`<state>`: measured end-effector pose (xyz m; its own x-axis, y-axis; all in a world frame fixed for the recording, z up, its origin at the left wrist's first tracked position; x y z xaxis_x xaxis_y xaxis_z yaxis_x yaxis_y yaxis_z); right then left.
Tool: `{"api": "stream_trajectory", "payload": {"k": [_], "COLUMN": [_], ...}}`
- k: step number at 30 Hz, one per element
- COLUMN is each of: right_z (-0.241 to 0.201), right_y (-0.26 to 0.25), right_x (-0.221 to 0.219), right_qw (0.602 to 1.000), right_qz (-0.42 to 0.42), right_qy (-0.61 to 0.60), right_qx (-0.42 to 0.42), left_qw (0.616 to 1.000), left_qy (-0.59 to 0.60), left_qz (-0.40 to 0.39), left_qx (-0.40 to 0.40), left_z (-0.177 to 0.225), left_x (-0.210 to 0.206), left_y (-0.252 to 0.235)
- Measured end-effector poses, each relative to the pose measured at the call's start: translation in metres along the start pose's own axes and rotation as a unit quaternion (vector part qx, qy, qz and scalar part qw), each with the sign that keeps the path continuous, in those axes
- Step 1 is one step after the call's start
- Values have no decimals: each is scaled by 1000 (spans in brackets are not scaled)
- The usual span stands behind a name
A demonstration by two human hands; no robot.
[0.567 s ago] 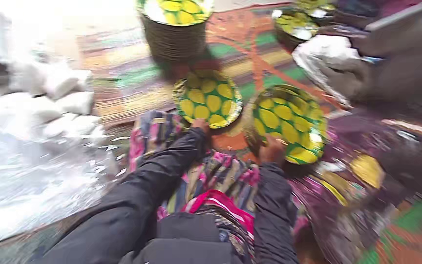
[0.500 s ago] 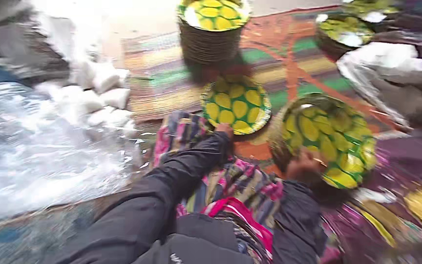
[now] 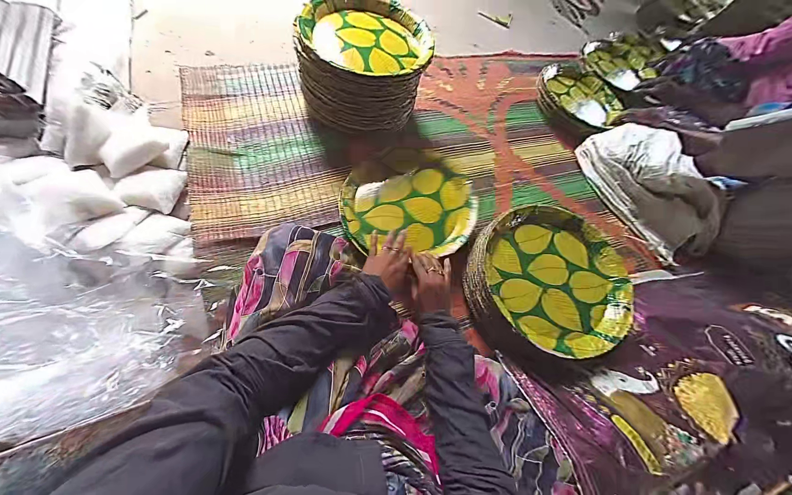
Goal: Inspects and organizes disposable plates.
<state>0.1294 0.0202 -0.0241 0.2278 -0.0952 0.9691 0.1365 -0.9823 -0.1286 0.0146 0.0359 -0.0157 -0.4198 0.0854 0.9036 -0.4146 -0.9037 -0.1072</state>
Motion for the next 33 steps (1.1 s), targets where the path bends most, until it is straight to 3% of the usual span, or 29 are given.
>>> {"api": "stream_trajectory", "payload": {"k": [2, 5, 8, 10, 12, 20, 22, 23, 25, 27, 29, 30, 31, 33], "right_z": [16, 44, 77, 89, 91, 104, 106, 104, 93, 76, 60, 52, 45, 40], "right_y": [8, 21, 27, 34, 43, 69, 73, 78, 87, 88, 84, 78, 71, 59], "right_x": [-6, 26, 51, 52, 53, 75, 85, 88, 91, 91, 83, 78, 72, 60], "right_qw": [995, 977, 963, 960, 955, 940, 943, 948, 930, 896, 919, 932, 941, 957], "right_qz": [99, 184, 86, -34, -86, -36, 10, 82, 306, 425, 388, 359, 333, 284], "right_qy": [-23, 13, 33, 34, 66, 46, 30, 33, 79, 94, 71, 55, 41, 40], "right_qx": [13, -104, -254, -277, -276, -337, -332, -304, -187, -85, -14, 17, 39, 40], "left_qw": [979, 965, 965, 966, 966, 960, 974, 987, 998, 948, 869, 845, 835, 853], "left_qy": [-4, -46, -65, -76, -76, -63, -35, -8, 29, -1, -86, -123, -139, -142], "left_qz": [-179, -233, -236, -229, -227, -253, -205, -140, 53, 271, 393, 404, 401, 370], "left_qx": [100, 113, 97, 90, 95, 97, 93, 74, -17, -170, -289, -327, -351, -340], "left_z": [-21, -18, -13, -16, -17, -7, -10, -11, -4, 19, 41, 47, 49, 42], "left_x": [-14, -17, -11, -10, -9, -3, -4, -5, 6, 27, 38, 37, 35, 28], "left_y": [-11, -13, -12, -11, -10, -7, -7, -7, -2, 10, 25, 30, 33, 30]}}
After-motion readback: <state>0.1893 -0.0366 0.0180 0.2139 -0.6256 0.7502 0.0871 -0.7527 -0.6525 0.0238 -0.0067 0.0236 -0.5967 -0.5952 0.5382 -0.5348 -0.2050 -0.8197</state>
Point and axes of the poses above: each hand's wrist, its own y-axis away from the middle knuckle, its own x-axis out of the back of the hand, z = x × y, the point moved 4 cm from there along -y, towards the middle knuckle, and after that the axes turned 5 degrees about -x, right-handed, at the moved point
